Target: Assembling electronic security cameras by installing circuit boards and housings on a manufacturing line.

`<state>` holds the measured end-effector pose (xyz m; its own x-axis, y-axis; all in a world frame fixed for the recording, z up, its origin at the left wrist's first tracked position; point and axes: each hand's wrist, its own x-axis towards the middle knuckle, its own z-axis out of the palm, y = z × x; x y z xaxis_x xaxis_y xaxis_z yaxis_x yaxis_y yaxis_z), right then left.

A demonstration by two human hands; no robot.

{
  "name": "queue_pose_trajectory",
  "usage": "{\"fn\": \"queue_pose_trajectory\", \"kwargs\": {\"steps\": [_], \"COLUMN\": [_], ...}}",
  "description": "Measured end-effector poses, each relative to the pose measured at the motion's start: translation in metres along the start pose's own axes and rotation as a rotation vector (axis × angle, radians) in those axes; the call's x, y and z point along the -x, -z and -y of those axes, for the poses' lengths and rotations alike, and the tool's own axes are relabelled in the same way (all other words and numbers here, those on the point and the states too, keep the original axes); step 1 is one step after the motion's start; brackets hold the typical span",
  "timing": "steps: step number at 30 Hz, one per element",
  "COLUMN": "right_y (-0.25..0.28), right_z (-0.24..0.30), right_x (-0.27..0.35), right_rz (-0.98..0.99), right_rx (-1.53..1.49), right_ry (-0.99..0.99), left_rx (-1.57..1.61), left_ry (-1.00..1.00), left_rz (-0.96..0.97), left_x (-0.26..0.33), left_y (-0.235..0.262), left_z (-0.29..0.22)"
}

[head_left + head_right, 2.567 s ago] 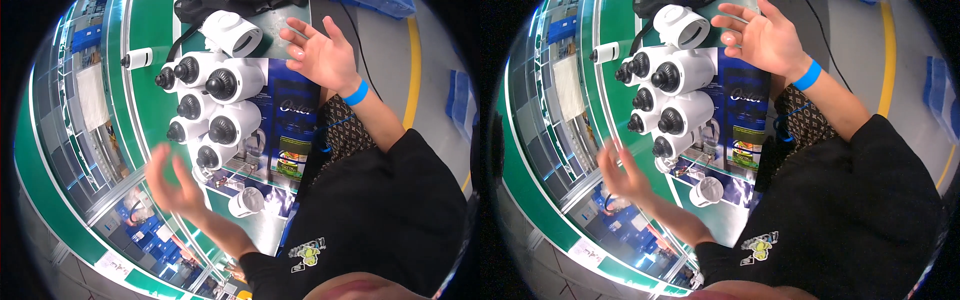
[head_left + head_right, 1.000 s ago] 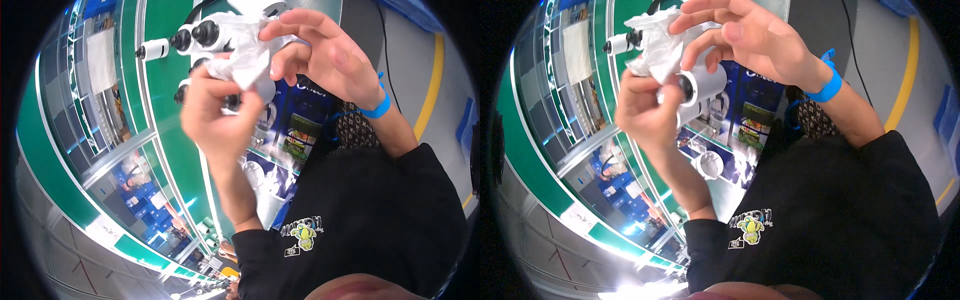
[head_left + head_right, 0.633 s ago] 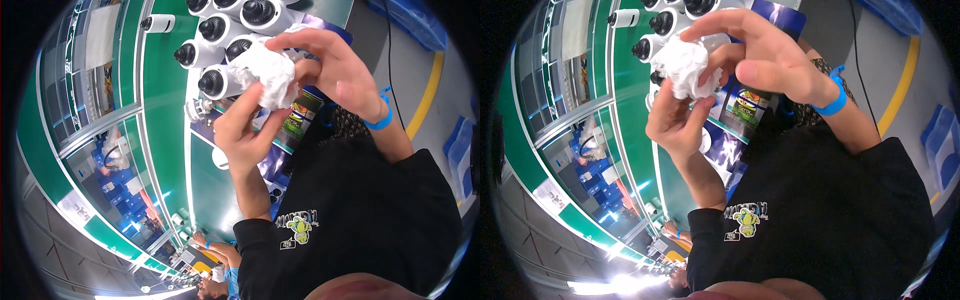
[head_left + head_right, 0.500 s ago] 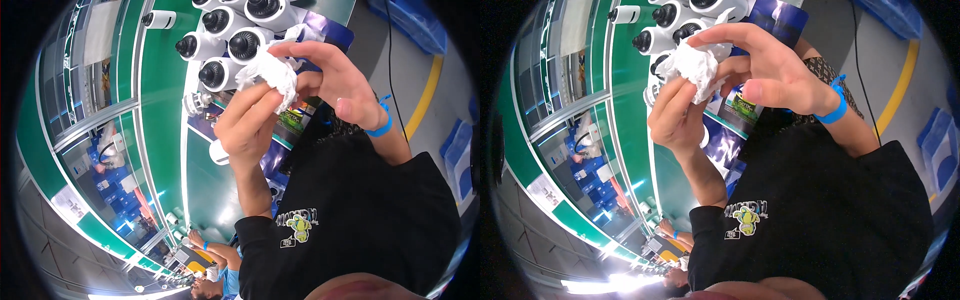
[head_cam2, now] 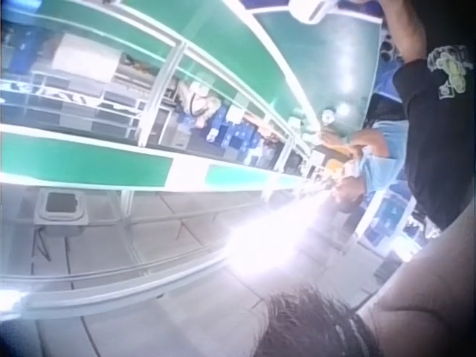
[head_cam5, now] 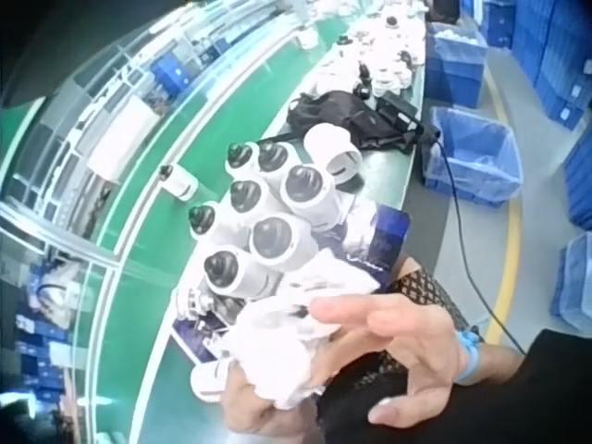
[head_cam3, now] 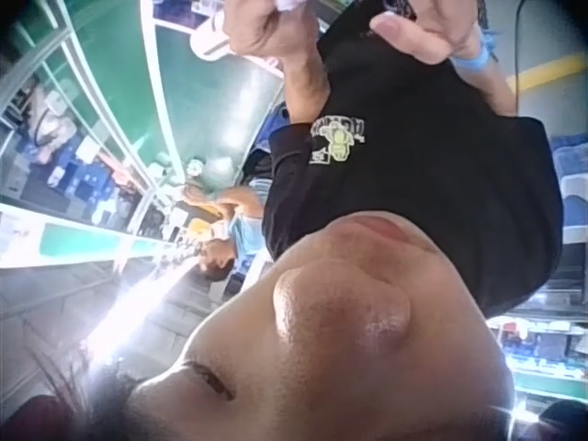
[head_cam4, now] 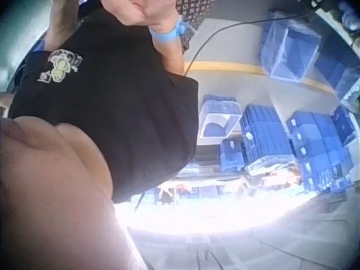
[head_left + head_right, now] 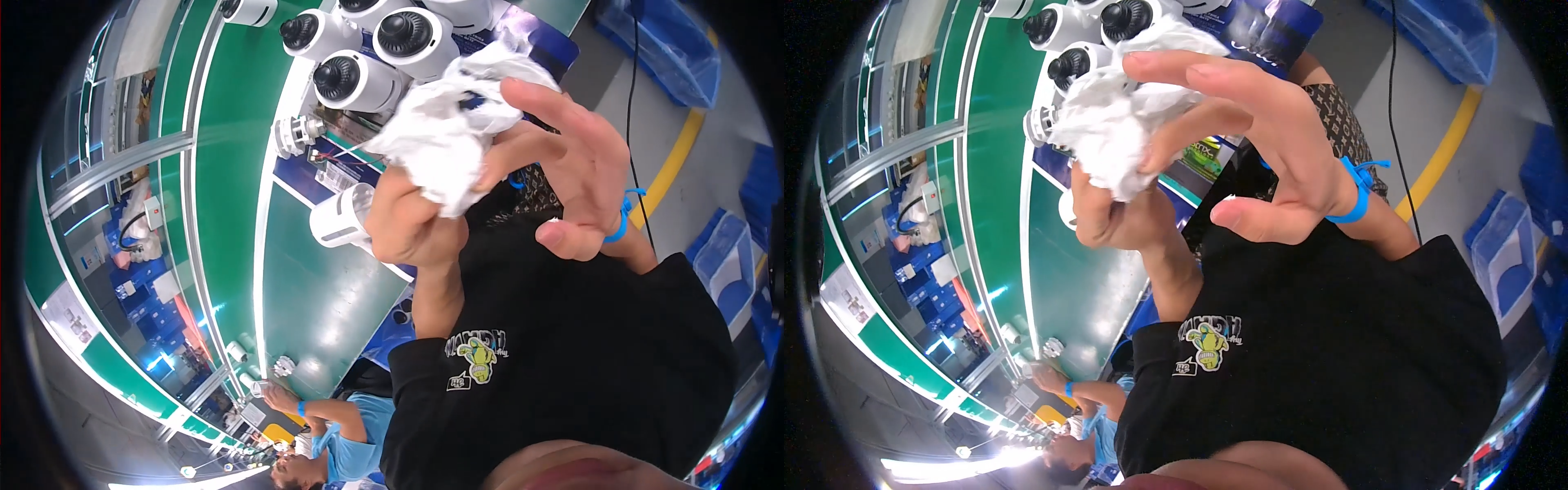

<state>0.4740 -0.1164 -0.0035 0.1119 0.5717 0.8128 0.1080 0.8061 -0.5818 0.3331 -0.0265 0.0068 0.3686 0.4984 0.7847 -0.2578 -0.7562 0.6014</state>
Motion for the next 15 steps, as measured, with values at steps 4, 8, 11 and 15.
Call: {"fn": "queue_pose_trajectory", "kwargs": {"steps": [4, 8, 11, 15], "right_y": [-0.001, -0.001, -0.007, -0.009], "right_z": [-0.004, -0.006, -0.007, -0.013], "right_x": [0.006, 0.003, 0.006, 0.008], "right_rz": [0.011, 0.005, -0.065, -0.141], "right_rx": [0.024, 0.013, -0.002, 0.173], "right_ry": [0.061, 0.025, -0.036, -0.045], "left_rx": [0.199, 0.22, 0.124, 0.071], "left_ry": [0.298, 0.333, 0.232, 0.161], "left_rz": [-0.316, -0.321, -0.122, 0.18], "left_x": [0.016, 0.017, 0.013, -0.002], "left_y": [0.007, 0.015, 0.022, 0.028], "left_z": [0.005, 0.006, 0.005, -0.006]}}
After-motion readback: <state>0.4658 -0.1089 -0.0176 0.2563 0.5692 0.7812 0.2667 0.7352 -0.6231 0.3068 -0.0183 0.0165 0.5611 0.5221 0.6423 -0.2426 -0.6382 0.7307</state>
